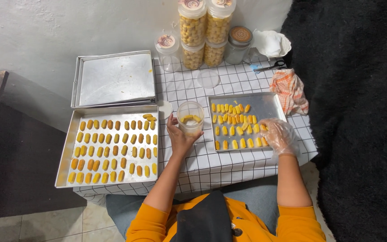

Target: The person transfers small yellow snack pieces from a metal tray into a clear plastic container using gloved hands. The person holds the container steady with the left hand while picking up snacks one by one with the right hand and placing them inside.

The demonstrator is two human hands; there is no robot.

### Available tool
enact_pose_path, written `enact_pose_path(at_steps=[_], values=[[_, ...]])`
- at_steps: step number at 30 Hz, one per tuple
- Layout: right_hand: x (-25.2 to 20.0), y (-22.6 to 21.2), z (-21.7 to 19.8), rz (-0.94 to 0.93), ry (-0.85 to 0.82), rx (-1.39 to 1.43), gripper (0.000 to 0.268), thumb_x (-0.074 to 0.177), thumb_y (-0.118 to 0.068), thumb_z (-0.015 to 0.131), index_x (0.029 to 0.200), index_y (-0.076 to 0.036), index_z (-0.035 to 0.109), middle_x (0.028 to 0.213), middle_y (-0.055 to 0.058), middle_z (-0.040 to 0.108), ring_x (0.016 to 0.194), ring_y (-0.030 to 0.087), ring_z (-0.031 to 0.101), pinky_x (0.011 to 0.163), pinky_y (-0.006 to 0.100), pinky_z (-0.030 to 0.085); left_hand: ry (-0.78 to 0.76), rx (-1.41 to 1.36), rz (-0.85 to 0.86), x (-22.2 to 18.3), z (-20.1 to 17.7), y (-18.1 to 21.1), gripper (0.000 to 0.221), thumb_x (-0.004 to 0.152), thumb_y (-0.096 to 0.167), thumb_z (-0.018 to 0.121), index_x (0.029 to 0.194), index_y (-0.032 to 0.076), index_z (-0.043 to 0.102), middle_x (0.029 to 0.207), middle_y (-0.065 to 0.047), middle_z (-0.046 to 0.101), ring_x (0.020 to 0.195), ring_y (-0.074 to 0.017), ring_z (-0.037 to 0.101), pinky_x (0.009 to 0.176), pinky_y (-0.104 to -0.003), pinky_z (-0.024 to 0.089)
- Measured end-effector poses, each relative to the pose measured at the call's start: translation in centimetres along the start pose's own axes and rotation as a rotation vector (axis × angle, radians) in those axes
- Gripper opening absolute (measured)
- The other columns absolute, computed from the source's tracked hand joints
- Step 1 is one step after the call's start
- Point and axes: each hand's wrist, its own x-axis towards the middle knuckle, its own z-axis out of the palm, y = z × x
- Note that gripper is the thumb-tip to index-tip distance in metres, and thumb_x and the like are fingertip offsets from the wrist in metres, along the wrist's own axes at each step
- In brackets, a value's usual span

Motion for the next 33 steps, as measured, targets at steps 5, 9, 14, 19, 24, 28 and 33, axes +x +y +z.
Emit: enact_pose_path(at_steps=[5,9,14,19,24,28,33], values=[[0.5,-0.7,-0.2,0.016,0.016,0.032,0.030,0.087,-0.023,0.069,0.117,-0.025,0.075,0.105,0.008,0.076,0.109,0.030,0.070,0.097,0.041,0.053,-0.047,-0.083,-0.023,-0.3,-0.3,-0.8,0.131,0.060,0.017,0.099,0.155,0.005,0.009,0.141,-0.024,0.039,0.135,-0.0433,0.042,0.115,-0.054,0.038],[1.5,0.1,1.1,0.016,0.020,-0.073,0.032,0.085,-0.024,0.067,0.115,-0.031,0.075,0.099,0.003,0.077,0.104,0.025,0.072,0.092,0.039,0.056,-0.086,-0.098,0.012,-0.4,-0.6,-0.9,0.126,0.062,0.010,0.095,0.155,0.002,0.011,0.143,-0.026,0.041,0.138,-0.0470,0.039,0.117,-0.057,0.036],[2.9,-0.1,1.1,-0.002,0.022,0.036,0.038,0.083,-0.023,0.062,0.117,-0.035,0.074,0.102,0.005,0.075,0.103,0.028,0.071,0.091,0.041,0.055,-0.104,-0.124,-0.024,-0.4,-0.9,-0.1,0.123,0.063,0.006,0.094,0.155,0.001,0.012,0.146,-0.026,0.041,0.139,-0.0461,0.040,0.117,-0.055,0.036],[2.7,-6.9,-3.6,-0.171,0.016,0.324,0.036,0.086,-0.017,0.061,0.120,-0.023,0.073,0.103,0.009,0.073,0.099,0.028,0.068,0.088,0.038,0.055,-0.150,-0.090,-0.087,-0.4,-1.4,0.3,0.118,0.064,0.005,0.093,0.155,0.002,0.018,0.147,-0.024,0.043,0.142,-0.0431,0.039,0.119,-0.052,0.034],[2.1,-16.2,-10.7,-0.556,-0.117,0.701,0.032,0.094,-0.008,0.063,0.124,-0.003,0.070,0.109,0.018,0.072,0.094,0.027,0.068,0.081,0.035,0.057,-0.213,-0.035,-0.100,-0.6,-1.8,0.8,0.106,0.066,0.008,0.092,0.152,0.001,0.029,0.147,-0.022,0.047,0.142,-0.0410,0.040,0.121,-0.050,0.033],[4.8,-21.1,-10.6,-0.573,-0.242,0.459,0.028,0.095,-0.011,0.062,0.122,-0.008,0.071,0.109,0.014,0.073,0.098,0.027,0.069,0.087,0.037,0.057,-0.211,-0.040,-0.079,-0.5,-1.5,0.1,0.107,0.065,0.009,0.092,0.152,0.003,0.030,0.146,-0.021,0.048,0.141,-0.0412,0.041,0.120,-0.050,0.034],[6.9,-24.6,-9.2,-0.673,-0.564,-0.083,0.033,0.095,0.004,0.053,0.125,0.005,0.067,0.120,0.020,0.067,0.114,0.035,0.064,0.105,0.036,0.050,-0.212,0.000,-0.053,-0.4,-1.2,-0.5,0.109,0.063,0.013,0.093,0.152,0.005,0.030,0.147,-0.018,0.048,0.141,-0.0382,0.041,0.121,-0.048,0.033]])
